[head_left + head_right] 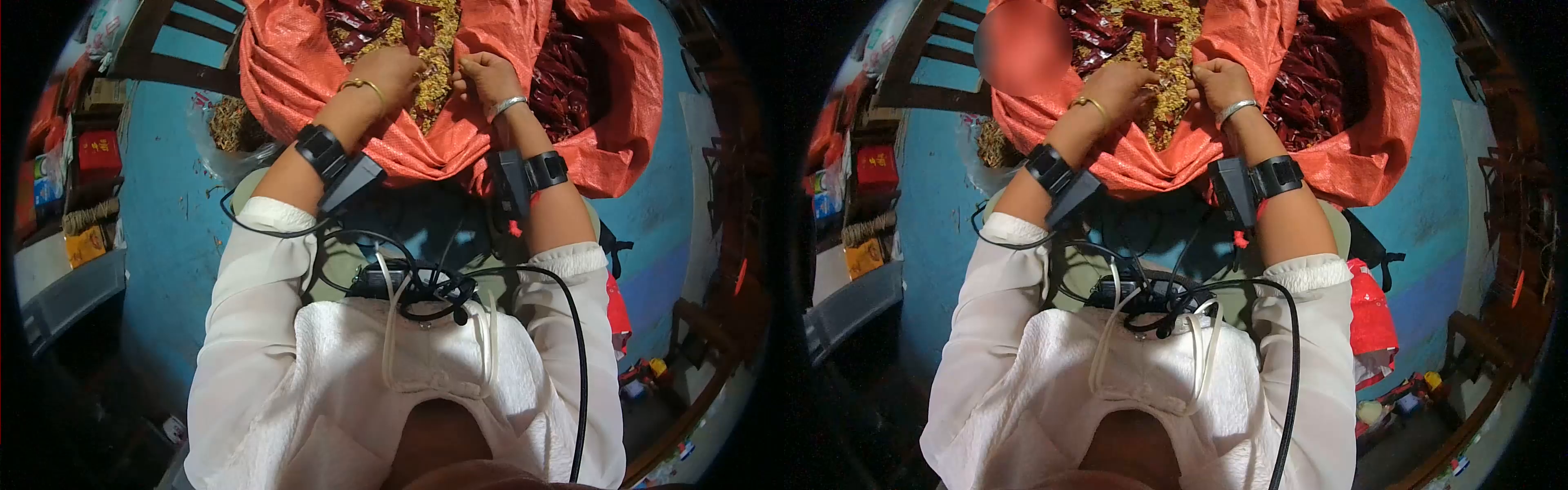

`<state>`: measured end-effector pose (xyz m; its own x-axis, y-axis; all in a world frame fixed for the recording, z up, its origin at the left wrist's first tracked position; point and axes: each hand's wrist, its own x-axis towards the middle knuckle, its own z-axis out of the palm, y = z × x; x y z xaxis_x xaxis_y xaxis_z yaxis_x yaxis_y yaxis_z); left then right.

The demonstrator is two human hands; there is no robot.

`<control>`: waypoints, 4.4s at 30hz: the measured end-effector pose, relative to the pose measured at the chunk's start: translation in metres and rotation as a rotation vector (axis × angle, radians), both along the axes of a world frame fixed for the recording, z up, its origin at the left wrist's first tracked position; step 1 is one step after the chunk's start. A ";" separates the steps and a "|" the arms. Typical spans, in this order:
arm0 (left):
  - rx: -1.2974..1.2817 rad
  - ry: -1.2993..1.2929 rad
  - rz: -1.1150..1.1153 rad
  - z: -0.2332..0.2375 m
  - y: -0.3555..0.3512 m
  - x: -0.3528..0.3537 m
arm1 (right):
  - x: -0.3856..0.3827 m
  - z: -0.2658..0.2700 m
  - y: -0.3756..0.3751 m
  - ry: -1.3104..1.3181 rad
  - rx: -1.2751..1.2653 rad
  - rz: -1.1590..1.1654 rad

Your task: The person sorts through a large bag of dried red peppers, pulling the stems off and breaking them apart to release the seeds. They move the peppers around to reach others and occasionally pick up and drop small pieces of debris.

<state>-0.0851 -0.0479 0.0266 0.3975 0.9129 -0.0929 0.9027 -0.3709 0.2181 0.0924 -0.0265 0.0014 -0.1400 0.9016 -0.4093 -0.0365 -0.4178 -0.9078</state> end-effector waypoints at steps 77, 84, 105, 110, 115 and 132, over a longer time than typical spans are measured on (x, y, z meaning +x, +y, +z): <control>-0.461 -1.239 0.448 -0.009 -0.009 -0.011 | -0.006 -0.013 0.026 0.101 -0.011 0.123; -0.450 -1.296 0.447 -0.008 -0.003 -0.005 | -0.004 -0.008 0.021 0.298 -0.033 0.228; -0.285 -1.129 0.440 -0.009 0.000 -0.001 | -0.024 0.008 0.008 0.044 0.058 0.283; -0.183 -1.018 0.375 -0.008 -0.001 0.000 | -0.016 0.010 0.011 0.171 -0.027 0.379; -0.206 -1.077 0.387 -0.015 0.009 -0.008 | -0.019 0.005 0.013 0.262 -0.047 0.315; -0.644 -1.607 0.556 -0.007 -0.003 -0.021 | -0.027 -0.025 0.018 -1.171 0.784 0.440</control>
